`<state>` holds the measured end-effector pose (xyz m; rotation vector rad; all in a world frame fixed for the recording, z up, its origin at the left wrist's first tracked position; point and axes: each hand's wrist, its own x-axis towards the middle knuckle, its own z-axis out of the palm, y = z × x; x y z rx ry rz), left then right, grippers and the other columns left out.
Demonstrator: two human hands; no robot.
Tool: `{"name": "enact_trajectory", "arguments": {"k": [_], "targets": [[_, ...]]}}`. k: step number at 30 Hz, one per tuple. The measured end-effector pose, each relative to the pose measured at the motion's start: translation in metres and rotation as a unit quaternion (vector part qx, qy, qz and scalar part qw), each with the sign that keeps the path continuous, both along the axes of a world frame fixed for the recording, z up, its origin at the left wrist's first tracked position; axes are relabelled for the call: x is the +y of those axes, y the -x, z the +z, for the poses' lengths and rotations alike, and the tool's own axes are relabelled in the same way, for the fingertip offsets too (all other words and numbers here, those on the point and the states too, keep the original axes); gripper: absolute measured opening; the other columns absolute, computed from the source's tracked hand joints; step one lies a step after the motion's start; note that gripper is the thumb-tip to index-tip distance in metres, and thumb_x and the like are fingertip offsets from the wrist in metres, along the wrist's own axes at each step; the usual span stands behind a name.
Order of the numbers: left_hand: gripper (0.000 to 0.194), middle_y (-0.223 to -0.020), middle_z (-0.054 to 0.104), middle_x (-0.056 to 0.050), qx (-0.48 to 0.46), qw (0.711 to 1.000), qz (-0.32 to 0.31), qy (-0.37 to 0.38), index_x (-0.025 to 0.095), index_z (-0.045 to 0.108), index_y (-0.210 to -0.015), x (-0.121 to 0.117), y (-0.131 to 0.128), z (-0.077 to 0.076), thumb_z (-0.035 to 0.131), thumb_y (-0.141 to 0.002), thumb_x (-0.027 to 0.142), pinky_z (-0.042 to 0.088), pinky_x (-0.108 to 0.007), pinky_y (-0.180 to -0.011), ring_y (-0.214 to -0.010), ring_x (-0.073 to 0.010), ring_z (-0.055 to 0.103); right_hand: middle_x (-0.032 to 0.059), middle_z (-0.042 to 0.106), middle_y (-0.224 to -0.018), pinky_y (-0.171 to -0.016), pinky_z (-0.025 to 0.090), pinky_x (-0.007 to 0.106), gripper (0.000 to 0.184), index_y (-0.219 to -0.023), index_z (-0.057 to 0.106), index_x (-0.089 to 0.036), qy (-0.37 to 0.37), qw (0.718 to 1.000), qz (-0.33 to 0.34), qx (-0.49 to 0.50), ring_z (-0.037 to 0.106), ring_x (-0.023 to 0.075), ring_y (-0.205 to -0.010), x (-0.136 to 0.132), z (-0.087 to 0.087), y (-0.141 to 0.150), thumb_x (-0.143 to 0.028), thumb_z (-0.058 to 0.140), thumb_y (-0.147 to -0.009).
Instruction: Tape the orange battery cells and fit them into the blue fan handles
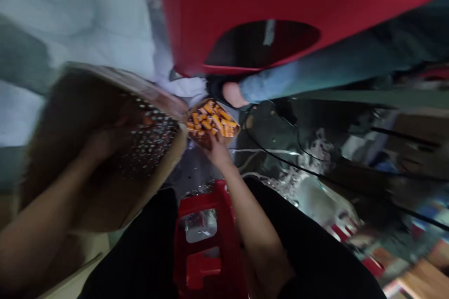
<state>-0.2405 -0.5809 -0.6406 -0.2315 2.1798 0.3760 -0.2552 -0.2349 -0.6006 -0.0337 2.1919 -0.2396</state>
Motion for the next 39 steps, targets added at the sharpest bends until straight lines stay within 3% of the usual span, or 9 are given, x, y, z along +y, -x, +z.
{"name": "enact_trajectory", "arguments": {"k": [3,6,8,10,12,16,21,30,39], "targets": [[0.04,-0.153,0.063,-0.007,-0.015,0.999,0.031,-0.026,0.019,0.067,-0.143,0.001,-0.006,0.009,0.047,-0.11,0.03,0.045,-0.034,-0.117,-0.133,-0.0217,0.061,0.0224,0.061,-0.151,-0.108,0.059,0.052,0.054,-0.15,0.058,-0.02,0.025,0.993,-0.043,0.105,0.066,0.0337,-0.135,-0.011,0.012,-0.008,-0.028,0.057,-0.096],[0.042,-0.151,0.062,-0.014,-0.017,0.998,0.056,0.002,0.019,0.065,-0.147,0.0,-0.012,0.018,0.049,-0.109,0.029,0.047,-0.036,-0.116,-0.133,-0.026,0.063,0.016,0.073,-0.131,-0.112,0.057,0.054,0.036,-0.131,0.069,-0.026,0.149,0.949,-0.084,0.267,0.069,0.0306,-0.128,-0.025,0.069,-0.003,-0.03,0.049,-0.101],[0.043,-0.15,0.063,-0.015,-0.012,0.998,0.052,0.017,0.023,0.065,-0.148,-0.003,-0.021,0.028,0.051,-0.108,0.03,0.05,-0.039,-0.113,-0.131,-0.0296,0.065,0.0129,0.075,-0.121,-0.111,0.058,0.051,0.035,-0.127,0.071,-0.03,0.229,0.926,-0.043,0.298,0.072,0.0279,-0.122,-0.053,0.101,0.013,-0.028,0.045,-0.104],[0.044,-0.147,0.065,-0.015,0.005,0.999,0.04,0.018,0.025,0.064,-0.148,-0.006,-0.034,0.042,0.052,-0.107,0.032,0.052,-0.04,-0.111,-0.13,-0.0316,0.066,0.0113,0.076,-0.123,-0.11,0.059,0.05,0.039,-0.13,0.072,-0.031,0.262,0.939,0.088,0.206,0.072,0.0278,-0.122,-0.101,0.107,0.036,-0.025,0.043,-0.104],[0.042,-0.14,0.069,-0.014,0.018,0.999,0.034,0.01,0.026,0.067,-0.145,-0.01,-0.05,0.057,0.053,-0.107,0.034,0.054,-0.039,-0.109,-0.126,-0.031,0.069,0.0118,0.077,-0.124,-0.104,0.061,0.05,0.04,-0.132,0.073,-0.029,0.233,0.936,0.255,0.065,0.073,0.0307,-0.118,-0.159,0.083,0.056,-0.021,0.048,-0.101],[0.037,-0.128,0.074,-0.012,0.015,0.999,0.051,-0.005,0.028,0.073,-0.137,-0.011,-0.083,0.077,0.056,-0.105,0.037,0.058,-0.037,-0.101,-0.111,-0.0276,0.075,0.0173,0.069,-0.144,-0.109,0.057,0.048,0.045,-0.137,0.07,-0.019,0.14,0.86,0.477,-0.117,0.066,0.0355,-0.133,-0.244,-0.01,0.068,-0.021,0.07,-0.092],[0.038,-0.131,0.073,-0.011,0.001,0.996,0.086,-0.037,0.031,0.071,-0.14,-0.004,-0.113,0.073,0.053,-0.106,0.038,0.06,-0.036,-0.098,-0.107,-0.0259,0.075,0.0193,0.052,-0.164,-0.123,0.043,0.05,0.085,-0.156,0.05,-0.014,0.192,0.816,0.538,-0.089,0.044,0.0383,-0.153,-0.237,-0.082,0.048,-0.054,0.08,-0.087],[0.04,-0.137,0.069,-0.011,0.007,0.993,0.085,-0.081,0.034,0.067,-0.145,0.0,-0.134,0.064,0.055,-0.107,0.038,0.059,-0.037,-0.099,-0.112,-0.0261,0.072,0.0227,0.05,-0.163,-0.105,0.053,0.053,0.069,-0.161,0.044,-0.018,0.209,0.814,0.54,-0.059,0.063,0.0438,-0.131,-0.233,-0.104,0.048,-0.057,0.049,-0.105],[0.041,-0.137,0.069,-0.012,-0.014,0.992,0.095,-0.076,0.033,0.067,-0.145,0.0,-0.131,0.066,0.057,-0.106,0.039,0.06,-0.038,-0.096,-0.11,-0.0269,0.073,0.0248,0.041,-0.167,-0.115,0.048,0.052,0.067,-0.162,0.041,-0.008,0.225,0.829,0.511,-0.025,0.044,0.043,-0.149,-0.227,-0.104,0.047,-0.032,0.055,-0.102]]}}
